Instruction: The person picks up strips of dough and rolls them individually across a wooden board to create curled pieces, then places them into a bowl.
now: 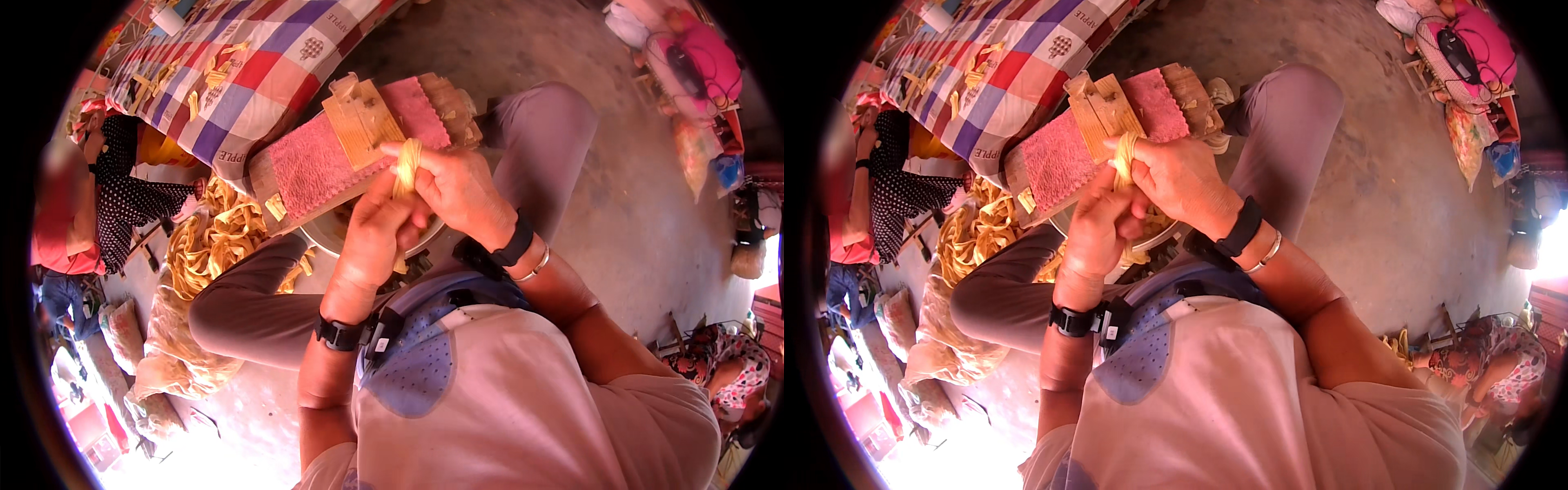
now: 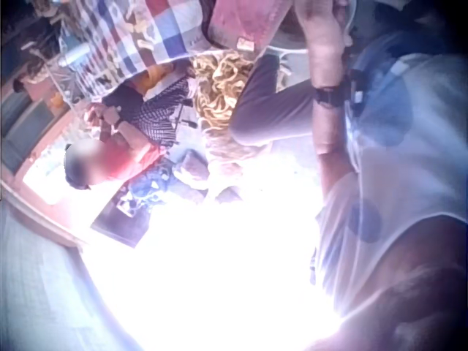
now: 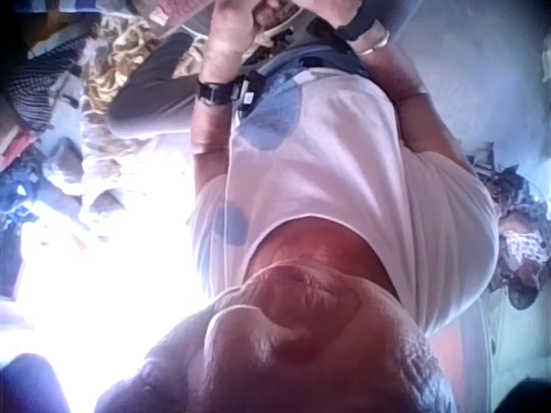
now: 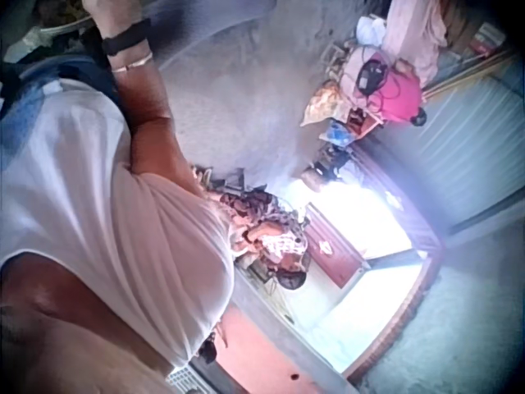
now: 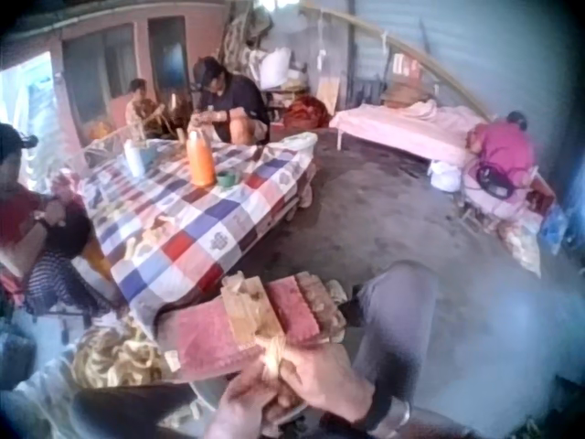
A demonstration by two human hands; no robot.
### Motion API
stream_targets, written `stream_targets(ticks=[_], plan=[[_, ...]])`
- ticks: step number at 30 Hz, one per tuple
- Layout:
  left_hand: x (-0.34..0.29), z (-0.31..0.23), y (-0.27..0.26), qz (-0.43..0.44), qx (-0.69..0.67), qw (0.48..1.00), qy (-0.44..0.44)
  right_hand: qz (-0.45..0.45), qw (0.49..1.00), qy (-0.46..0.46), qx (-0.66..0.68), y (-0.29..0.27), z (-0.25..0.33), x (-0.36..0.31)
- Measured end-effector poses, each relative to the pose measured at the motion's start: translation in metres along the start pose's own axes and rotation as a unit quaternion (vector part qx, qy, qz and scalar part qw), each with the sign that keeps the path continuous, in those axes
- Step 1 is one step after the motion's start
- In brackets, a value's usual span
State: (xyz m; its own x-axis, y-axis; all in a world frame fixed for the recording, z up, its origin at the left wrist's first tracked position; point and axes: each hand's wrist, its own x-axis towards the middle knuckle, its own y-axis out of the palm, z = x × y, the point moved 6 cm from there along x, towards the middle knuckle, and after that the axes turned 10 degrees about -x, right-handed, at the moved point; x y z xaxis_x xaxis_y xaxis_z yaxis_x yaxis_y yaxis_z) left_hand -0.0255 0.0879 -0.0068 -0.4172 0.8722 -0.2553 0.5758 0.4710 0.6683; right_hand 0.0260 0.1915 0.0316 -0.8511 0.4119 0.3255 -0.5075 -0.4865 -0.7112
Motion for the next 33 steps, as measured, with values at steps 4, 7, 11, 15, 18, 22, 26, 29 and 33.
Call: stream_targets(ticks=[4, 7, 11, 15, 18, 22, 26, 29, 33], plan=[[0.004, 0.014, -0.015, 0.006, 0.047, 0.998, -0.031, -0.013, 1.000, 0.003, -0.019, 0.004, -0.006, -0.001], [0.004, -0.001, -0.025, -0.069, 0.370, 0.923, 0.083, -0.006, 1.000, 0.002, -0.008, 0.009, -0.012, -0.008], [-0.018, -0.026, 0.011, -0.078, 0.725, 0.577, 0.368, 0.078, 0.930, 0.161, 0.322, 0.045, -0.033, -0.026], [-0.019, -0.021, 0.004, -0.022, 0.628, 0.684, 0.372, 0.199, 0.585, 0.307, 0.724, 0.070, -0.019, -0.046], [-0.019, -0.021, 0.007, 0.019, 0.557, 0.758, 0.339, 0.204, 0.646, 0.327, 0.659, 0.069, -0.032, -0.049], [-0.013, -0.022, 0.014, -0.035, 0.470, 0.846, 0.250, 0.138, 0.779, 0.266, 0.551, 0.056, -0.032, -0.033], [0.006, -0.025, 0.023, -0.090, 0.553, 0.770, 0.306, -0.020, 0.938, 0.090, 0.335, 0.031, -0.031, -0.017], [0.015, -0.011, -0.012, -0.137, 0.409, 0.874, 0.221, -0.107, 0.977, -0.006, 0.183, 0.016, -0.024, -0.018], [-0.015, 0.021, -0.030, -0.151, 0.029, 0.984, -0.093, -0.153, 0.981, -0.010, 0.115, 0.000, -0.030, -0.017]])
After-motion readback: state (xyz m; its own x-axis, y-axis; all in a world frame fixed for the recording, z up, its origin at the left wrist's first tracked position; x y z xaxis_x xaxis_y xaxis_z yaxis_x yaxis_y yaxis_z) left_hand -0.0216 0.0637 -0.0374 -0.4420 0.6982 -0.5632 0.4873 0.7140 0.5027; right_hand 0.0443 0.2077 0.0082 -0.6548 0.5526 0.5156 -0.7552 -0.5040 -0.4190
